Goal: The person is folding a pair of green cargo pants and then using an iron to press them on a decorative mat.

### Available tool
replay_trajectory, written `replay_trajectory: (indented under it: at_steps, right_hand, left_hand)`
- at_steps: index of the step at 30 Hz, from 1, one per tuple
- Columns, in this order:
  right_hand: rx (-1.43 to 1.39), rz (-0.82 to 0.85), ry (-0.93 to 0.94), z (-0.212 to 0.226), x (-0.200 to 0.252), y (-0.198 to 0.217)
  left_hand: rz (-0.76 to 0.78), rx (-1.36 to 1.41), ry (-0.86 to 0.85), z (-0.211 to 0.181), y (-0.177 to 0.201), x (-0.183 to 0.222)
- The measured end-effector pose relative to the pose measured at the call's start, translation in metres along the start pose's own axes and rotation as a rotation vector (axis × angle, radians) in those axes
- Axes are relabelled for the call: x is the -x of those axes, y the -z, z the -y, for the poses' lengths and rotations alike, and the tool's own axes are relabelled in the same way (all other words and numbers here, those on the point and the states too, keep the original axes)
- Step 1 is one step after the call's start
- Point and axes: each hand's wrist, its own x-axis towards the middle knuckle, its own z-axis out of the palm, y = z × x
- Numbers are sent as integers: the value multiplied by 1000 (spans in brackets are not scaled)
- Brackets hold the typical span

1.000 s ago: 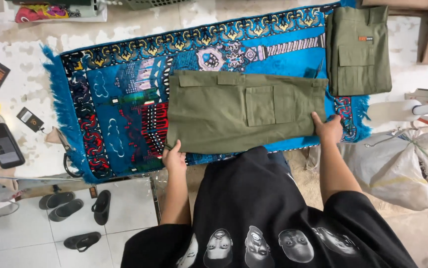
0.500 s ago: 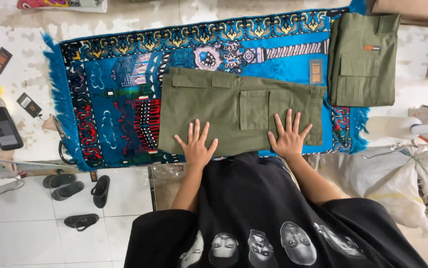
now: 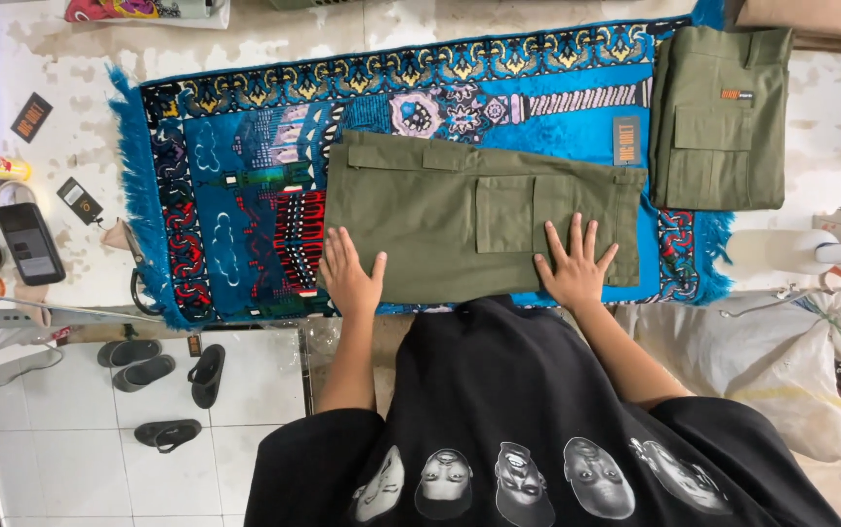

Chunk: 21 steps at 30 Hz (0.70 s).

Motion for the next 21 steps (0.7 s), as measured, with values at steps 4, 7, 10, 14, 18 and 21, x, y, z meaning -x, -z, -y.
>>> replay_trajectory:
  at_steps: [4, 7, 10, 14, 18, 21]
  right_hand:
    - [-53, -221, -123, -14, -1, 16]
    - [-67, -265, -347, -37, -4, 14]
    - [-168, -116, -500, -58, -10, -3]
    - [-192, 88, -569, -64, -15, -7]
    - [-190, 89, -581, -64, -16, -11]
    - [-182, 97, -578, -60, -17, -6]
  left_hand:
    - [-93, -15, 103, 19, -22, -49]
    - [-38, 41, 236, 47, -58, -99]
    - [163, 92, 423, 74, -85, -138]
    - [29, 151, 405, 50, -63, -142]
    - [-351, 276, 292, 5, -14, -124]
    - [-409, 239, 298, 7, -26, -130]
